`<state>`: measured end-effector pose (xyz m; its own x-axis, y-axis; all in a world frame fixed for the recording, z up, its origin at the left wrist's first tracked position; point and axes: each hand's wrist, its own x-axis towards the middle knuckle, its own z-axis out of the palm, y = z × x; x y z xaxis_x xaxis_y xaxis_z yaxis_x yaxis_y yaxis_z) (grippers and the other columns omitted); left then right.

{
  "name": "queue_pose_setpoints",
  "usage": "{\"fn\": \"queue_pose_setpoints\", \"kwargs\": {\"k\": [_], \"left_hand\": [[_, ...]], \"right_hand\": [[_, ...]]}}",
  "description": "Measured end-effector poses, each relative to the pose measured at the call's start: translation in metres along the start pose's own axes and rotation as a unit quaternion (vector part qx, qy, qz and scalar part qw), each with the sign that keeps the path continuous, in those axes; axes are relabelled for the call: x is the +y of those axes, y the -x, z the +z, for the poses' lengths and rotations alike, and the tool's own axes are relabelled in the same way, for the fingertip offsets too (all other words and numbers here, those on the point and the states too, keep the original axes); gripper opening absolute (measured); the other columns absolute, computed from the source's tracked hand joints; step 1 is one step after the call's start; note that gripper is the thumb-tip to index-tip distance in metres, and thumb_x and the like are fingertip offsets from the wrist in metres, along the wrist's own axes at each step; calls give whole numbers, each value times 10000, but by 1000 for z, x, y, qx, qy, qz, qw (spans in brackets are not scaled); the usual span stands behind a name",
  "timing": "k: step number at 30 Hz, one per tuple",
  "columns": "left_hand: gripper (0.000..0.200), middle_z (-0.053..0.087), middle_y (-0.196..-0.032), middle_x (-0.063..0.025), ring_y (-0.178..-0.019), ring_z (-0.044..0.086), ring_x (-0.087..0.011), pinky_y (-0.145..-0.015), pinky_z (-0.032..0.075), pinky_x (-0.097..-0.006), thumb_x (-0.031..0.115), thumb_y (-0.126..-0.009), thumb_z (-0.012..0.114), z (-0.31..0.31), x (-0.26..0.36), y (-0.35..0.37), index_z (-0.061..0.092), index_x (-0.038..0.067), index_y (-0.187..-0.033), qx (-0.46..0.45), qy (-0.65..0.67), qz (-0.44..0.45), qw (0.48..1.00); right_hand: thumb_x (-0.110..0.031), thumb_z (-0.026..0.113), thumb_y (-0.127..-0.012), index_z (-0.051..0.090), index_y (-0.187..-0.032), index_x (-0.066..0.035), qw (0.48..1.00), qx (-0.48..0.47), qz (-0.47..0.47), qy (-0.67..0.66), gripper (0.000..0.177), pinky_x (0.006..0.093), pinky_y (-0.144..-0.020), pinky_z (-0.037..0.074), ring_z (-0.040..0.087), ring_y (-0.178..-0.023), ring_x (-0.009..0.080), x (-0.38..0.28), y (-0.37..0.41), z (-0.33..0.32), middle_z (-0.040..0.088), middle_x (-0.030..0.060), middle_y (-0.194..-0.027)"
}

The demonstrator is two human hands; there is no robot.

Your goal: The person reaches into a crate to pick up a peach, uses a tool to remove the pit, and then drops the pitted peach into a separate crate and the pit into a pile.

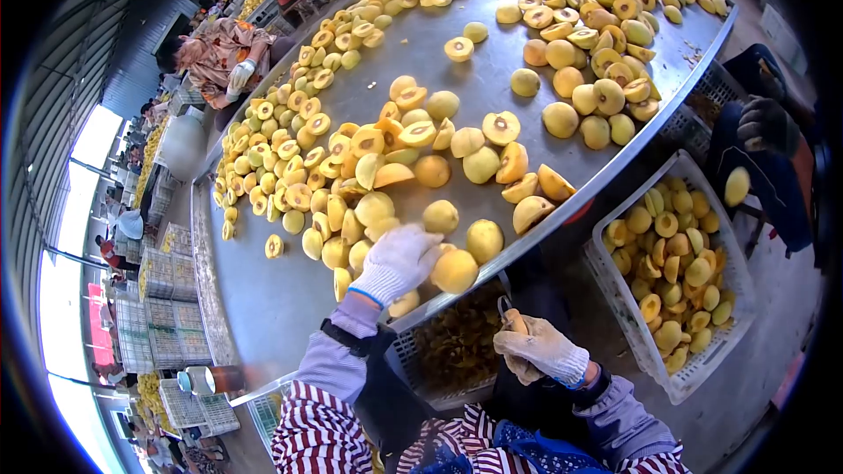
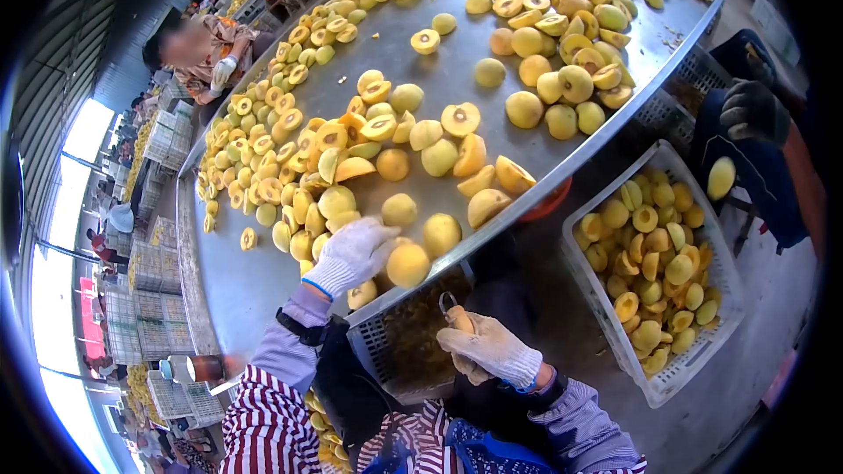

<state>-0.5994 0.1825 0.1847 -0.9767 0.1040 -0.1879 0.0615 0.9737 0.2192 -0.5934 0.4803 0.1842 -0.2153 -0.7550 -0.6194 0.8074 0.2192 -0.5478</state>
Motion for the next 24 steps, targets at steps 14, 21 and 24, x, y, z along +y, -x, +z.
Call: {"fn": "queue_pose_setpoints", "kwargs": {"k": [14, 21, 24], "left_hand": [[398, 691, -1137, -60, -1250, 499, -259, -1051, 317, -484, 470, -800, 587, 10, 131, -167, 758, 228, -1065, -20, -2, 39, 999], [487, 702, -1061, -40, -1206, 524, -239, -1032, 355, -467, 519, -772, 663, 13, 77, -98, 715, 205, -1140, 41, -8, 40, 998], [386, 674, -1083, -43, -1179, 543, -221, -1063, 338, -462, 450, -796, 657, 16, 70, -58, 740, 220, -1094, 52, -11, -10, 999]], "right_hand": [[-305, 558, -1005, 521, -801, -128, 989, 52, -123, 62, 273, 244, -331, 305, 374, -356, 91, 11, 9, 3, 426, -30, -520], [-294, 541, -1016, 512, -768, -101, 989, 45, -122, 67, 315, 263, -345, 336, 392, -345, 117, 3, 12, 13, 429, -6, -496], [-294, 540, -1017, 516, -772, -97, 987, 40, -131, 83, 315, 260, -348, 344, 400, -350, 118, 5, 11, 16, 430, -5, -499]]}}
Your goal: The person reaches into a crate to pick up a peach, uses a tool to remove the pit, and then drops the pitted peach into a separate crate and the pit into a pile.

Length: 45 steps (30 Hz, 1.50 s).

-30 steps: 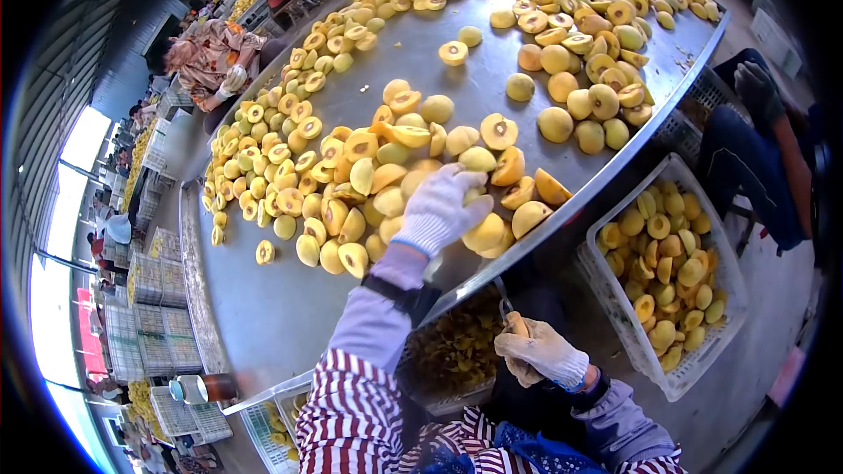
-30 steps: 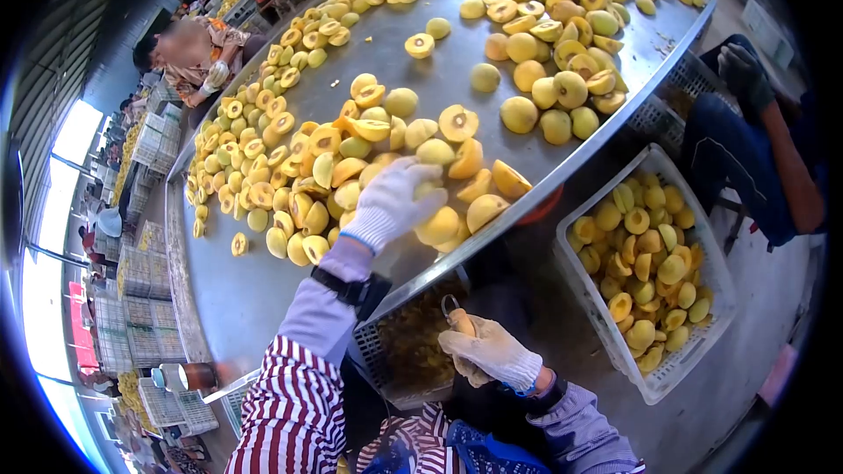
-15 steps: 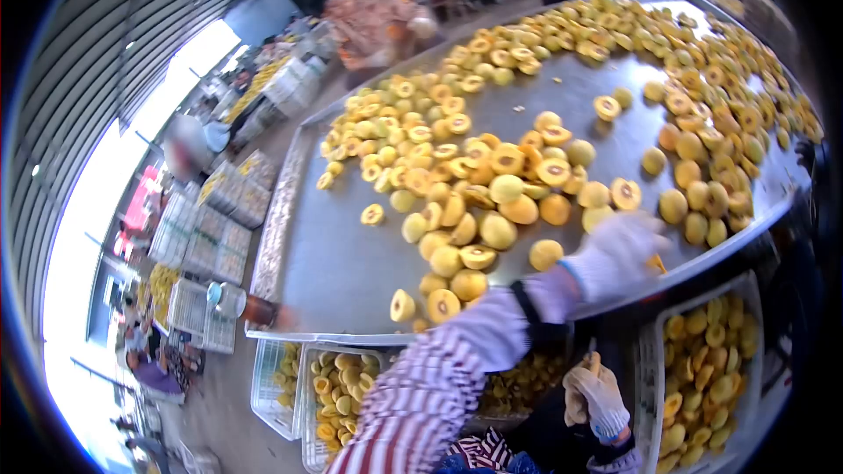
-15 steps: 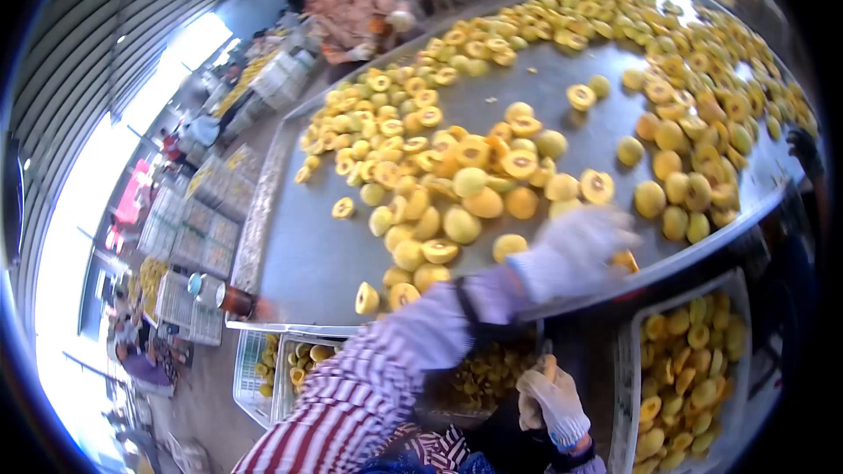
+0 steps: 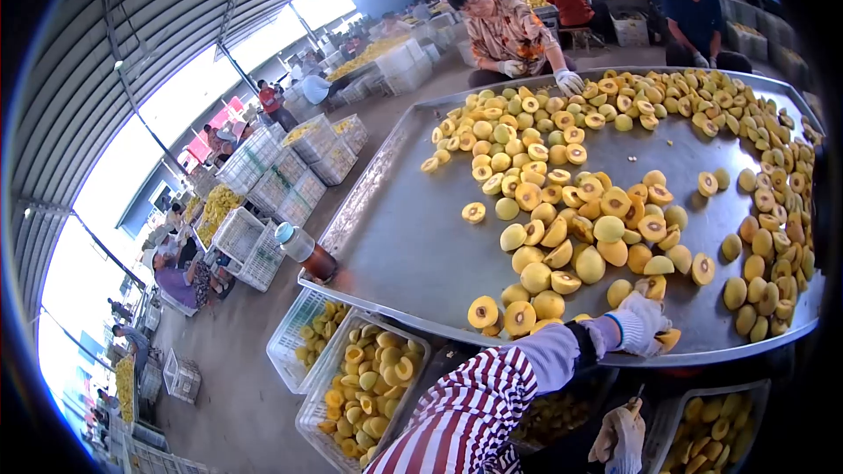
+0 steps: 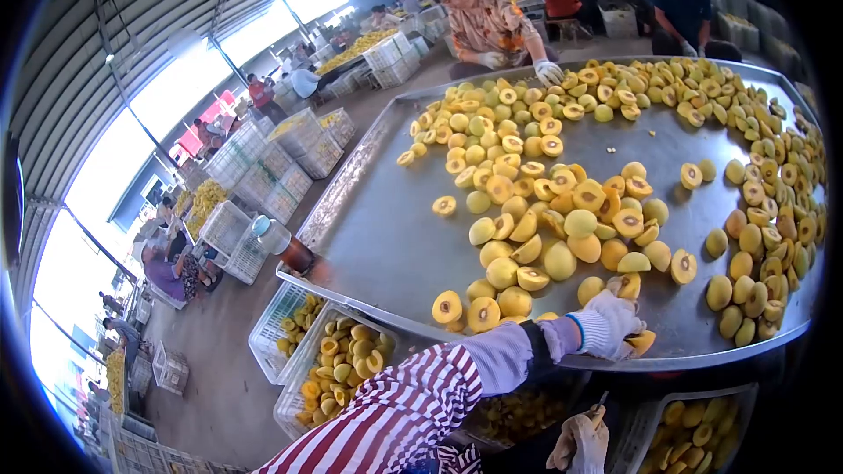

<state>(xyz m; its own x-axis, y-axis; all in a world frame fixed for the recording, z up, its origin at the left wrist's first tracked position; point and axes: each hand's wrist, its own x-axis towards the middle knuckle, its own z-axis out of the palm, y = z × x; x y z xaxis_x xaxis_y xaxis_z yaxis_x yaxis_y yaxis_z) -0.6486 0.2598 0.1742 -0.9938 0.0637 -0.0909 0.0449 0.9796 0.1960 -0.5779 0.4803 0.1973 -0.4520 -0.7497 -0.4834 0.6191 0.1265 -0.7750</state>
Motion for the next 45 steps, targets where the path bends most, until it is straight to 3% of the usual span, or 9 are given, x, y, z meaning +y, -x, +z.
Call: {"fn": "queue_pose_setpoints", "kwargs": {"k": [2, 5, 11, 21, 24, 28, 37, 40, 45], "left_hand": [[338, 676, -1034, -37, -1147, 555, -213, -1059, 347, -442, 430, -798, 653, 1, -12, 21, 757, 224, -1045, -56, 3, -40, 998], [256, 678, -959, -17, -1066, 563, -219, -1028, 374, -389, 381, -799, 670, 3, -39, 74, 767, 226, -978, 40, -16, -1, 999], [505, 545, -1297, -123, -1255, 468, -306, -1042, 417, -425, 327, -729, 785, -21, -59, 136, 651, 96, -1158, -7, 20, -148, 989], [468, 481, -1382, -128, -1345, 413, -314, -1101, 383, -406, 298, -728, 814, -16, -55, 156, 651, 56, -1095, 25, 78, -210, 974], [500, 471, -1421, -130, -1373, 403, -296, -1098, 387, -377, 279, -730, 825, 5, -59, 174, 627, 58, -1132, 175, 62, -204, 961], [534, 603, -1295, -148, -1205, 580, -319, -1020, 459, -368, 279, -804, 787, -37, -40, 209, 558, 68, -1238, 204, 306, -273, 889], [622, 653, -1148, -133, -1068, 650, -289, -945, 493, -389, 442, -849, 713, -119, -3, 309, 500, 138, -1349, 93, 280, -245, 924], [615, 654, -1105, -109, -1043, 653, -227, -937, 502, -349, 494, -876, 678, -133, 4, 329, 500, 157, -1358, 22, 367, -300, 880], [403, 659, -1044, -21, -1002, 605, -102, -909, 469, -248, 447, -942, 651, -92, 16, 339, 611, 172, -1233, 175, 517, -275, 791]], "right_hand": [[-294, 537, -1019, 517, -775, -96, 1000, -2, -10, 8, 315, 257, -349, 345, 405, -354, 118, 1, 2, 0, 430, -3, -499], [-293, 526, -1024, 515, -774, -96, 1000, -5, -22, 19, 319, 254, -349, 341, 405, -356, 118, 4, 3, -1, 429, 0, -497], [-296, 504, -1034, 501, -760, -99, 999, -22, -36, 13, 337, 252, -345, 324, 384, -347, 119, -2, 7, 3, 432, 6, -495], [-293, 509, -1030, 475, -749, -115, 998, -25, -23, 45, 335, 261, -341, 338, 377, -344, 123, -4, 0, 18, 422, 0, -503], [-288, 514, -1028, 480, -766, -117, 998, -31, -35, 48, 315, 261, -342, 346, 383, -349, 123, 2, -2, 18, 429, 0, -510], [-281, 520, -1026, 490, -810, -119, 996, -40, -59, 53, 272, 256, -347, 354, 389, -355, 119, 7, -1, 17, 435, -5, -515], [-307, 557, -1016, 528, -917, -134, 994, 9, -76, 82, 201, 222, -364, 322, 366, -400, 73, 17, 9, 33, 428, -42, -578], [-308, 561, -1015, 554, -979, -120, 990, 3, -63, 123, 191, 219, -366, 313, 357, -402, 68, 19, 10, 37, 428, -41, -579], [-276, 569, -1011, 579, -1031, -95, 984, -26, -77, 156, 183, 220, -383, 324, 379, -418, 66, 13, 41, 99, 447, -36, -591]]}}
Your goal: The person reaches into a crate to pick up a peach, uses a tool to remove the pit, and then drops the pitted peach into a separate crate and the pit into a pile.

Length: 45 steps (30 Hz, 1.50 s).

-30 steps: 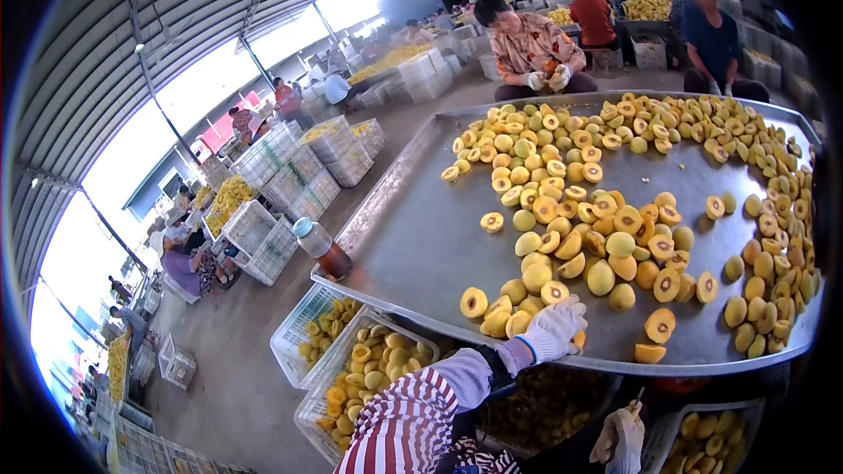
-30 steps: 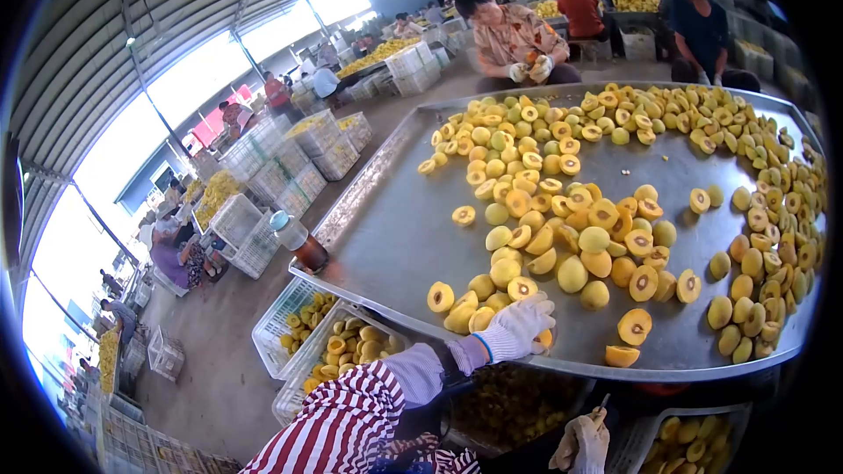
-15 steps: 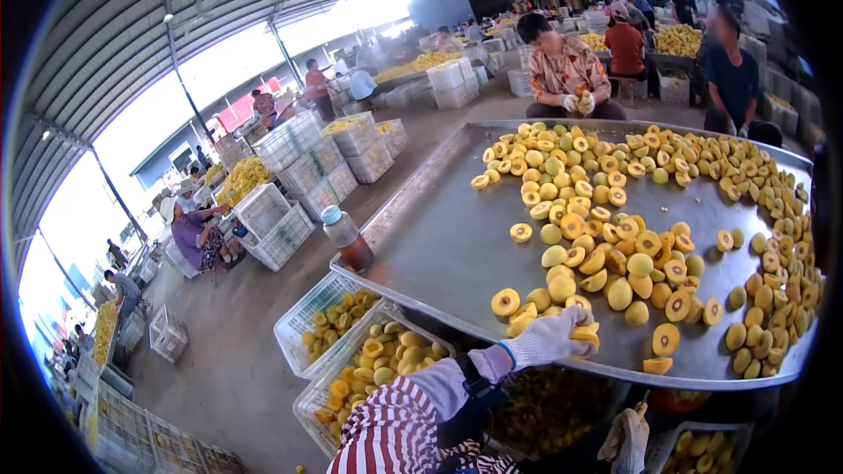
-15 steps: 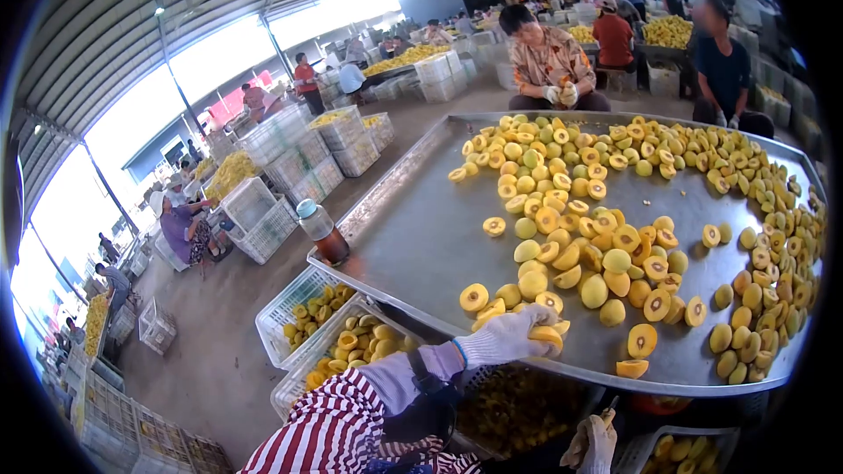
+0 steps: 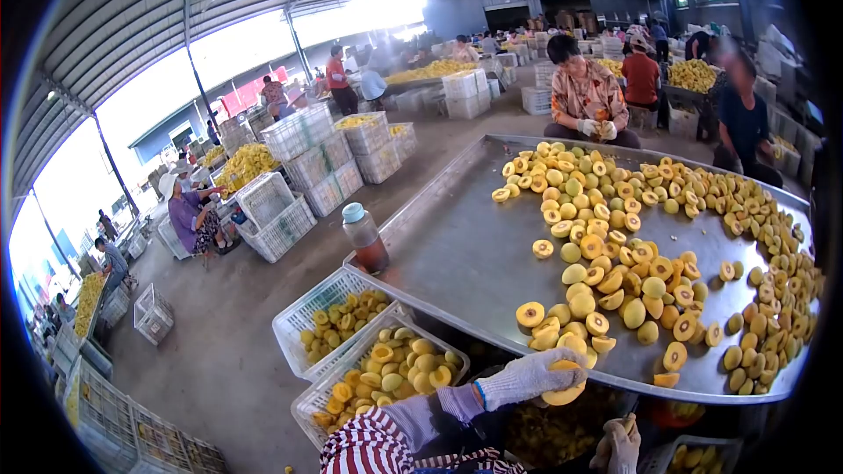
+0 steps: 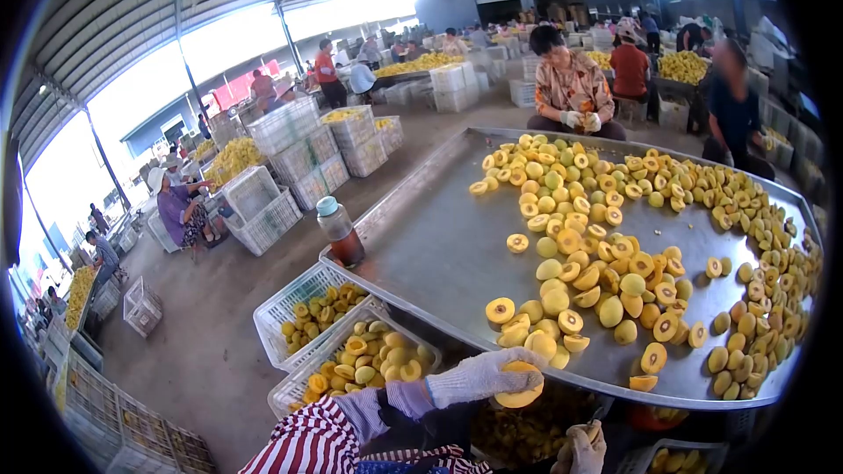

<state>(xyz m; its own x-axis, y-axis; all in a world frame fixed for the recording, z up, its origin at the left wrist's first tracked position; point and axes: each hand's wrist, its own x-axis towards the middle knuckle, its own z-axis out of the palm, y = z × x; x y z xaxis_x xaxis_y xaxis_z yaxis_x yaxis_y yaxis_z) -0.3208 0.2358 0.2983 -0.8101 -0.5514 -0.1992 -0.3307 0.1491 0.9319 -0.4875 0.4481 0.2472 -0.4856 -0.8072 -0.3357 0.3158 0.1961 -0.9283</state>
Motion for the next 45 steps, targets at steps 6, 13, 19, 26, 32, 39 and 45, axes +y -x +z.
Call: {"fn": "queue_pose_setpoints", "kwargs": {"k": [6, 13, 19, 26, 32, 39, 45], "left_hand": [[501, 656, -1198, -88, -1125, 625, -233, -967, 476, -330, 522, -987, 511, 32, -27, 2, 570, 135, -1300, -19, -55, 44, 997], [434, 655, -1153, -82, -1067, 642, -229, -937, 485, -323, 444, -1019, 502, 68, -69, -4, 571, 97, -1270, 12, 158, 93, 983], [447, 631, -1251, -80, -1137, 625, -209, -970, 477, -314, 386, -1020, 532, 70, -60, 5, 516, 78, -1343, 103, 74, 95, 987], [454, 616, -1311, -64, -1197, 605, -213, -966, 486, -308, 377, -1012, 548, 66, -43, 13, 502, 92, -1363, 169, 10, 117, 979], [453, 602, -1322, -65, -1194, 605, -222, -960, 489, -312, 377, -1011, 548, 68, -43, 12, 503, 93, -1362, 194, -34, 133, 971], [456, 625, -1283, -74, -1178, 615, -216, -962, 492, -314, 388, -1002, 562, 67, -48, 9, 516, 103, -1355, 170, 7, 97, 981], [391, 630, -1265, -82, -1183, 599, -189, -1002, 462, -295, 309, -1002, 579, 57, -47, 3, 558, 73, -1314, 157, 58, 64, 984]], "right_hand": [[-132, 587, -991, 546, -912, -133, 998, 14, -54, -2, 89, 196, -502, 344, 420, -567, 39, -17, 0, 57, 470, -60, -695], [-62, 624, -970, 422, -802, -118, 989, 28, -139, 47, 269, 209, -661, 402, 399, -722, 56, 3, -19, 68, 432, -56, -802], [-69, 618, -973, 429, -798, -110, 973, 60, -183, 129, 261, 213, -651, 403, 391, -696, 65, 1, -22, 79, 413, -64, -762], [-52, 612, -969, 451, -847, -140, 981, 91, -168, 24, 220, 197, -531, 352, 375, -604, 35, 39, -54, 72, 398, -78, -731], [-59, 611, -972, 503, -920, -136, 989, 78, -124, -38, 142, 193, -463, 339, 416, -528, 30, 43, -60, 67, 465, -74, -712], [-78, 619, -965, 547, -977, -98, 977, 114, -180, -25, 76, 199, -469, 350, 422, -523, 42, 41, -61, 78, 507, -63, -724], [-79, 616, -884, 534, -895, -38, 888, 153, -373, 222, 92, 273, -421, 446, 528, -457, 132, 58, -72, 72, 551, 57, -643]]}}
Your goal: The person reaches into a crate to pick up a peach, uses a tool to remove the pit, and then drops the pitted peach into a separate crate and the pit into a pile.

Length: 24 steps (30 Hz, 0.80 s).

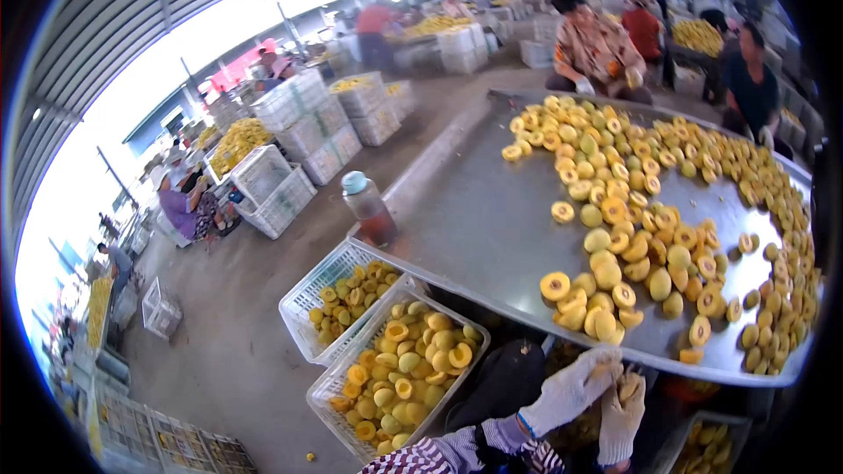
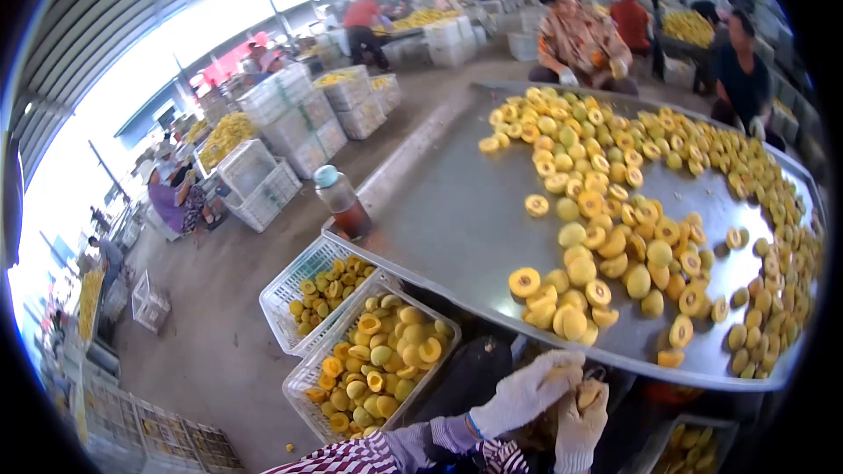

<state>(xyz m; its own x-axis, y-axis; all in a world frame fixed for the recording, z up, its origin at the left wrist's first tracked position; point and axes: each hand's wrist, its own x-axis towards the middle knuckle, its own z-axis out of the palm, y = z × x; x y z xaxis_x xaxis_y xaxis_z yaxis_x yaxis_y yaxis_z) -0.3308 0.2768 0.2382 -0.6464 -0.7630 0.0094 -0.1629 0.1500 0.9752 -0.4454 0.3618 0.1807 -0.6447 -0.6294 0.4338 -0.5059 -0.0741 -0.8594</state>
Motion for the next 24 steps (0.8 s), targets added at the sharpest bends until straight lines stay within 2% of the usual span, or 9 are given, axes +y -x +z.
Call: {"fn": "queue_pose_setpoints", "kwargs": {"k": [2, 3, 4, 6, 8, 10, 12, 17, 24], "left_hand": [[350, 580, -1282, -77, -1170, 569, -177, -1008, 444, -293, 280, -1016, 552, -5, -6, -5, 576, 46, -1275, 1, 146, 24, 989], [337, 586, -1233, -53, -1105, 570, -156, -992, 434, -285, 294, -1039, 498, -8, -10, -6, 583, 43, -1247, 1, 227, 27, 974], [320, 599, -1201, -45, -1135, 557, -142, -991, 446, -283, 250, -1029, 533, -22, 1, -14, 572, 39, -1267, -27, 260, 9, 965], [472, 600, -1193, -71, -1094, 590, -161, -974, 462, -286, 426, -1048, 462, -20, 4, -14, 567, 9, -1242, -11, 329, 3, 944], [641, 634, -1151, -146, -1064, 616, -232, -938, 503, -345, 576, -1001, 442, -20, 19, -15, 586, -5, -1232, -9, 406, -47, 913], [577, 592, -1280, -153, -1165, 594, -298, -995, 498, -415, 489, -1024, 464, -16, 3, -14, 537, -18, -1290, -7, 468, -53, 882], [604, 571, -1328, -165, -1177, 591, -303, -998, 501, -418, 496, -1009, 497, -16, 1, -13, 536, -21, -1318, -7, 469, -65, 881], [581, 531, -1385, -158, -1217, 571, -294, -1001, 502, -394, 438, -1009, 538, -13, 14, -8, 509, -29, -1353, 33, 425, -86, 900], [536, 504, -1417, -175, -1255, 541, -281, -1047, 460, -402, 378, -1035, 497, 3, 21, 6, 483, -38, -1373, 39, 371, 13, 928]], "right_hand": [[-76, 631, -918, 494, -947, -90, 962, -80, 245, -90, 140, 212, -457, 393, 452, -533, 44, -50, 1, -4, 490, -35, -701], [-85, 631, -918, 496, -944, -91, 924, -103, 340, -142, 138, 218, -440, 385, 458, -513, 47, -84, -8, -10, 503, -25, -703], [-94, 632, -919, 497, -940, -93, 874, -119, 427, -198, 137, 225, -424, 377, 465, -492, 50, -107, -17, -17, 516, -15, -705], [-118, 643, -918, 505, -936, -87, 883, -130, 406, -195, 143, 236, -400, 363, 479, -463, 62, -102, -13, -18, 541, -2, -682], [-215, 721, -855, 596, -1025, -24, 919, -192, 336, -70, 284, 333, -656, 537, 694, -708, 228, -86, -7, -25, 683, 141, -779], [-294, 708, -860, 614, -1041, -43, 920, -224, 318, -43, 323, 377, -676, 536, 698, -751, 348, -94, -11, -28, 678, 185, -807], [-355, 704, -863, 608, -1034, -49, 910, -252, 329, 10, 363, 407, -656, 533, 685, -763, 394, -92, -11, -27, 677, 197, -821], [-434, 689, -870, 597, -1040, -47, 914, -282, 289, 27, 432, 438, -631, 528, 677, -749, 406, -89, -8, -26, 673, 201, -814], [-428, 625, -915, 564, -1095, -41, 910, -303, 280, 47, 431, 454, -653, 533, 675, -764, 412, -88, -5, -26, 683, 202, -839]]}}
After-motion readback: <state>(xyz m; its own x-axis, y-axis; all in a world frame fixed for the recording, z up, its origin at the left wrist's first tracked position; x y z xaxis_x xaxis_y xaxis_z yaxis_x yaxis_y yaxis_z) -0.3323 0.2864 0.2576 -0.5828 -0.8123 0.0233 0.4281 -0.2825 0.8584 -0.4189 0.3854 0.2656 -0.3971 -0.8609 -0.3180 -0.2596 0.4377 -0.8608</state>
